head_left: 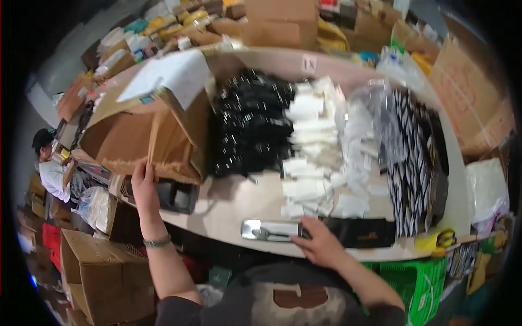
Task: Packaging small white components into black plastic pouches at a sorting station.
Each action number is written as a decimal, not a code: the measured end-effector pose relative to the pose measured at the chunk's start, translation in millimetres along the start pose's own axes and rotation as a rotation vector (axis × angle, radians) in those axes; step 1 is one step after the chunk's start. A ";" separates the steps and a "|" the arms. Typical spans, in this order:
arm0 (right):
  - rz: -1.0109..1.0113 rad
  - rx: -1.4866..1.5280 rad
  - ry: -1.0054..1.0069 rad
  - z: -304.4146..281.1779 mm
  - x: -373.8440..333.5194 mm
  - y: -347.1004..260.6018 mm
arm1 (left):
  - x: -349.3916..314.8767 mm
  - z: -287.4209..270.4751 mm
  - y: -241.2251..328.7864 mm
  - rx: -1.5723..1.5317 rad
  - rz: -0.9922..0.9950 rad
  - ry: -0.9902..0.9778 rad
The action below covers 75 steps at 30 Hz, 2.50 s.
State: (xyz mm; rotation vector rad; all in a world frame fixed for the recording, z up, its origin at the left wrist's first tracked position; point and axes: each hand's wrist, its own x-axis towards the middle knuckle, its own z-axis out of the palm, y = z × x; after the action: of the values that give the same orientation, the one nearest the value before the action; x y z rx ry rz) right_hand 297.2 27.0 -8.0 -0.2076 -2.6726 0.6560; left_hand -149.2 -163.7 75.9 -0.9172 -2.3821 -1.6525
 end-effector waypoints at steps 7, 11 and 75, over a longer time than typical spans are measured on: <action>0.053 -0.120 -0.153 -0.7 9.3 -8.1 | -146.9 30.9 -6.1 -0.283 -0.298 -0.695; 0.039 -0.127 -0.144 -0.4 6.0 -8.0 | -131.2 37.6 10.9 0.143 -0.122 -0.840; 0.660 -0.262 0.352 -68.1 46.0 110.8 | -159.7 116.9 79.6 0.165 0.527 -0.975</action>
State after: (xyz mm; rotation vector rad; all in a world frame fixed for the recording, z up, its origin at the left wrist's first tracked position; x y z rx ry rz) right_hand 287.8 163.3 10.6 -1.1909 -2.3115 0.3864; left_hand 51.6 -109.2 28.8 -2.4481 -2.2909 -0.8654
